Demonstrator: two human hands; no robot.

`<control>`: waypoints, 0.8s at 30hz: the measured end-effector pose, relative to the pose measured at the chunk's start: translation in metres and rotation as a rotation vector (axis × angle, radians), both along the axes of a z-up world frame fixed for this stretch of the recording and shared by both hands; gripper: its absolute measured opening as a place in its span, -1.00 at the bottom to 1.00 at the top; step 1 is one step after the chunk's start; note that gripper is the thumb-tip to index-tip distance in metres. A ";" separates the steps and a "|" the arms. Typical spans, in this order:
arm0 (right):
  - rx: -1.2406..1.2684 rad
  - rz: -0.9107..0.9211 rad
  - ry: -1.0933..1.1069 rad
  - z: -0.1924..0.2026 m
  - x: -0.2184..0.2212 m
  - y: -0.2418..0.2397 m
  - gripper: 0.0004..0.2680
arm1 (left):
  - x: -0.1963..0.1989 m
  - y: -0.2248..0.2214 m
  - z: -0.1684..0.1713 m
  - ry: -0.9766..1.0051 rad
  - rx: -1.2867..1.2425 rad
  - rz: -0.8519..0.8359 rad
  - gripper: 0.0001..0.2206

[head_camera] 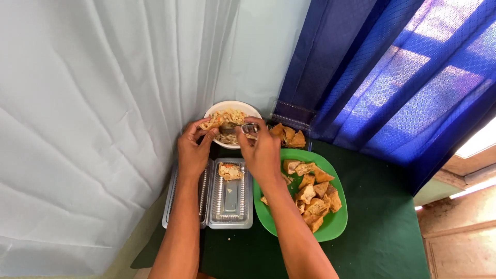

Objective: Stuffing fried tofu with a vegetable and noodle mixture using hands and tongs

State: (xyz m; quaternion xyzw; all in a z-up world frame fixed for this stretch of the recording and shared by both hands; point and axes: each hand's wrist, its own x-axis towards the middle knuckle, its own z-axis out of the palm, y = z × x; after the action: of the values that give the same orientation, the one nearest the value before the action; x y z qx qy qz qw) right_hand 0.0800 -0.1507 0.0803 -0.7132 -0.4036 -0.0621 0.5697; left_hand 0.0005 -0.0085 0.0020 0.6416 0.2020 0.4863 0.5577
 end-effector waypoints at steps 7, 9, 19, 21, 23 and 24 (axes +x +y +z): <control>0.055 -0.207 -0.115 0.007 0.031 -0.019 -0.81 | 0.001 0.002 -0.002 -0.010 0.010 0.013 -0.72; 0.093 -0.249 -0.169 0.006 0.038 -0.025 -0.82 | 0.002 0.002 -0.003 -0.017 0.003 0.007 -0.71; 0.137 -0.317 0.001 -0.012 0.017 -0.022 -0.82 | -0.003 -0.002 0.004 0.039 0.005 0.003 -0.65; 0.186 -0.323 0.021 -0.019 0.026 -0.030 -0.80 | -0.002 -0.002 0.003 0.094 0.006 0.034 -0.57; 0.225 -0.327 0.022 -0.023 0.026 -0.030 -0.82 | 0.001 -0.001 0.003 0.036 -0.010 0.019 -0.57; 0.262 -0.332 0.027 -0.026 0.024 -0.031 -0.83 | 0.002 -0.002 0.002 -0.019 -0.025 0.003 -0.57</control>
State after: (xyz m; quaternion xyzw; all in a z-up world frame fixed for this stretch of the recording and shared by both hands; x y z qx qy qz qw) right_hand 0.1044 -0.1821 0.0540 -0.6905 -0.2615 -0.1974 0.6448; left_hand 0.0027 -0.0103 0.0041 0.6296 0.2037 0.4905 0.5670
